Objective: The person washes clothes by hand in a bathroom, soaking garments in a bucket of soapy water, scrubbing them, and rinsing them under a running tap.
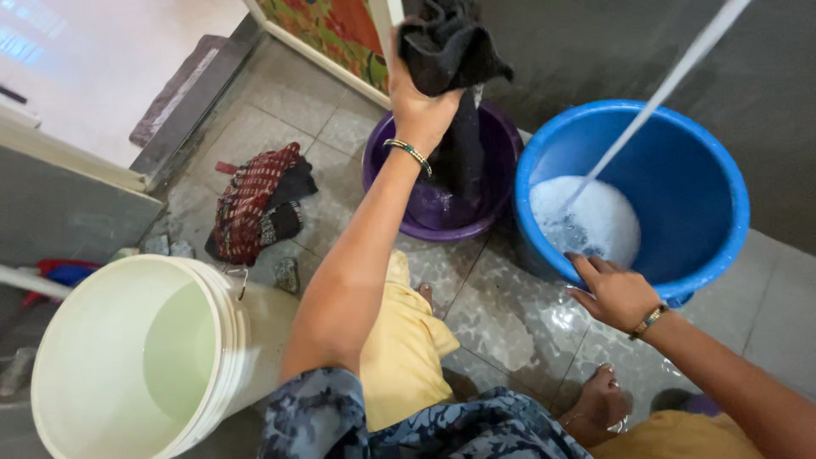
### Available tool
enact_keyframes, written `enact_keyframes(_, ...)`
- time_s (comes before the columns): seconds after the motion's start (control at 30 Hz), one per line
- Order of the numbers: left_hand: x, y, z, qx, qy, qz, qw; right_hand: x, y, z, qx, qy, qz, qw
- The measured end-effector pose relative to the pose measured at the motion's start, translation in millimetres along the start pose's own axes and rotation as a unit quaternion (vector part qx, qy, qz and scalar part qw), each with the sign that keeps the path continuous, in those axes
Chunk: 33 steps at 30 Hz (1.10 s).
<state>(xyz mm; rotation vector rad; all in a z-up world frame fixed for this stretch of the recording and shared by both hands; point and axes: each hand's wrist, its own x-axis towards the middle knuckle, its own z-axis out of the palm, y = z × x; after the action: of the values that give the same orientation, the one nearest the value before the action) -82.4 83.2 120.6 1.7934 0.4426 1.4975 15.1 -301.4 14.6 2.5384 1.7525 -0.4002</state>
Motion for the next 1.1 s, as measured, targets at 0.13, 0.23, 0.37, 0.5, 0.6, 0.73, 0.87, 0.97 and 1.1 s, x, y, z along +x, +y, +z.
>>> enact_keyframes(0.13,-10.9,-41.0,-1.0,0.036,-0.018,0.017,0.999,13.2,11.5,4.2,0.018,-0.055,-0.003,0.998)
enact_keyframes(0.23,-24.1,-78.1,9.1,0.010,-0.056,-0.038,0.998,19.4,14.9,4.3,0.027,-0.070,-0.005,0.997)
enact_keyframes(0.37,-44.2,-110.5,36.8,0.138,-0.079,-0.170,0.972,20.8,11.7,4.8,0.020,-0.089,0.024,0.996)
enact_keyframes(0.5,-47.4,-123.6,83.9,0.243,-0.164,-0.253,0.922,28.9,13.5,-1.7,0.061,-0.061,0.012,0.996)
enact_keyframes(0.6,-49.9,-141.3,112.6,0.269,-0.289,-0.311,0.864,26.4,7.7,-5.8,0.064,-0.073,0.021,0.995)
enact_keyframes(0.73,-63.7,-181.1,144.1,0.245,-0.424,-0.218,0.844,27.1,-0.4,-12.4,0.089,-0.046,0.019,0.995)
enact_keyframes(0.87,-84.0,-195.3,149.9,0.298,-0.463,-0.200,0.811,28.0,-1.4,-11.4,0.085,-0.031,0.006,0.996)
enact_keyframes(0.97,-90.0,-193.2,138.5,0.307,-0.453,-0.202,0.812,28.0,6.0,0.5,0.055,-0.068,0.031,0.996)
enact_keyframes(1.1,-79.2,-182.0,109.7,0.359,-0.494,-0.170,0.773,24.8,12.6,19.2,0.004,-0.044,0.044,0.998)
